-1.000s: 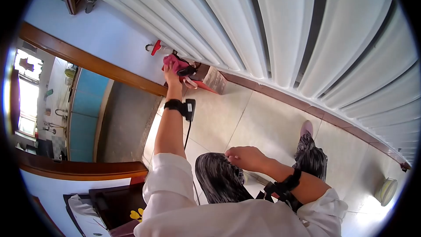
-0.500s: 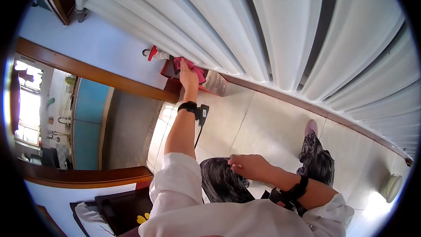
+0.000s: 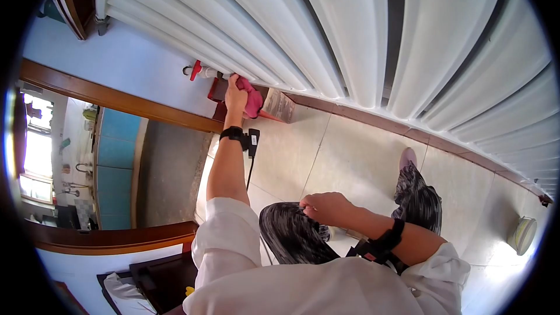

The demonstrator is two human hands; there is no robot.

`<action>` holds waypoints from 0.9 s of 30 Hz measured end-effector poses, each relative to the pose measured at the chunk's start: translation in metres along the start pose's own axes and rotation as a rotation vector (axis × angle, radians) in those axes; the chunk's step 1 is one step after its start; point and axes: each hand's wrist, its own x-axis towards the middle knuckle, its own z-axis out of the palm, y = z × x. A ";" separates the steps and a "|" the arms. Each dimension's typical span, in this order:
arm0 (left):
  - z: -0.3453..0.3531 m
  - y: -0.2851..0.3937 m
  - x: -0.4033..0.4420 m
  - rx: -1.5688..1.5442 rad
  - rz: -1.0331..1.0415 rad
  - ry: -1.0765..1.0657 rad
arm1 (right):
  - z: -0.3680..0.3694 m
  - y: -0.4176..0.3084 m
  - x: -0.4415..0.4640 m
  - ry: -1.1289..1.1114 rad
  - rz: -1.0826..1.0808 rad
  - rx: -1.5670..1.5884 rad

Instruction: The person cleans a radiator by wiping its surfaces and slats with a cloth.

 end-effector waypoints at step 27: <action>0.003 0.032 -0.068 -0.966 -0.079 -0.455 | -0.001 0.035 0.035 0.069 -0.029 -0.157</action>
